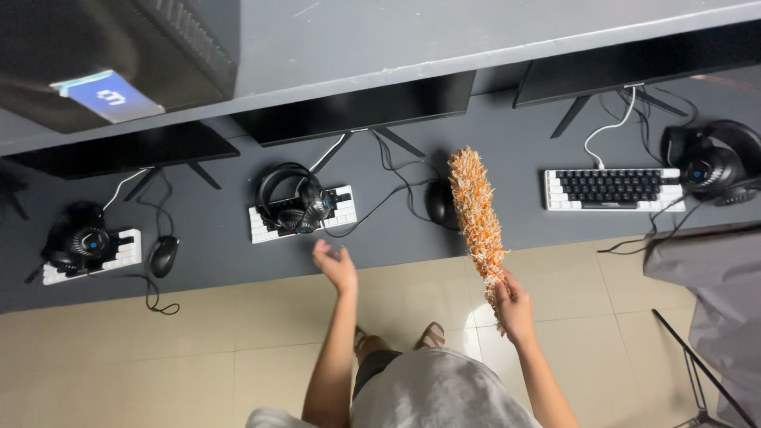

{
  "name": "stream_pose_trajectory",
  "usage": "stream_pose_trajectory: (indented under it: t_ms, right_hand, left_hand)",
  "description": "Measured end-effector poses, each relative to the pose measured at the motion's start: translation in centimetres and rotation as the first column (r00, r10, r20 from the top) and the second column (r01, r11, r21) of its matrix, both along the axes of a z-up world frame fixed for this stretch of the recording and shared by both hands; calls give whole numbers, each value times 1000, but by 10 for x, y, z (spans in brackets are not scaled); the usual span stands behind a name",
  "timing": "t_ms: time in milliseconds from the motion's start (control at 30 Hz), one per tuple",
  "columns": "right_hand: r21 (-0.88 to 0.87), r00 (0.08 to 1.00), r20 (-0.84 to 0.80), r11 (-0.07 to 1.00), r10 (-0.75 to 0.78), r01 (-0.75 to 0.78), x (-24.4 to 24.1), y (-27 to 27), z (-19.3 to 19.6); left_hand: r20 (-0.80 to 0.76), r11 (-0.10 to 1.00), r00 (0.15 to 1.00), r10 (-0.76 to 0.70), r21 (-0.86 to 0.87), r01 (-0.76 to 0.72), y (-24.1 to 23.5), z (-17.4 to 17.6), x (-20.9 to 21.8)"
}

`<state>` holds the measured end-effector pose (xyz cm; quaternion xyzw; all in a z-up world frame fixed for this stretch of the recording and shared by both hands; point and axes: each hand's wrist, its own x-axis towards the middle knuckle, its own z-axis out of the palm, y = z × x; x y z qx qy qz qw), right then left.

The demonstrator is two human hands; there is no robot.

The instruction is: The person uses a fluffy duster to clean a row of computer desks. They lift keyboards and mice to dust underneath them, wipe the desk surfaces, and dust around the monitors and headphones before placing the items back.

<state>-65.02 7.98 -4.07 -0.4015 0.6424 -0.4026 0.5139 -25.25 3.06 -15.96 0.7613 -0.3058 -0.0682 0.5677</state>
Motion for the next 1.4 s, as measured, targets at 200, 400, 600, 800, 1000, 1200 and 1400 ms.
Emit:
stream_pose_trajectory:
  t_ms: [200, 400, 600, 800, 1000, 1200, 1400]
  right_hand:
    - [-50, 997, -73, 998, -30, 26, -22, 7, -8]
    - [-43, 994, -17, 994, -104, 104, -29, 18, -30]
    - [64, 980, -165, 990, -115, 127, -25, 49, -14]
    - [-176, 960, -279, 984, -20, -31, -33, 65, -5]
    - [-155, 820, -540, 935, 190, -319, -32, 17, 32]
    - [-214, 810, -550, 903, 205, -374, -19, -15, 38]
    - [-224, 773, -611, 899, 171, -376, -41, -17, 11]
  left_hand:
    - [-209, 785, 782, -587, 88, 613, -27, 15, -111]
    - [33, 609, 634, -772, 323, 724, -126, -14, -151]
    - [69, 528, 671, -739, 677, 512, -154, 23, -184]
    - [34, 572, 760, -649, 680, 459, -174, -24, -180]
    - [-260, 467, 534, -805, 279, 839, -154, -46, -137]
    - [-256, 387, 384, -887, 44, 921, -143, -93, -102]
    - [-372, 358, 414, -831, 213, 909, -131, -42, -112]
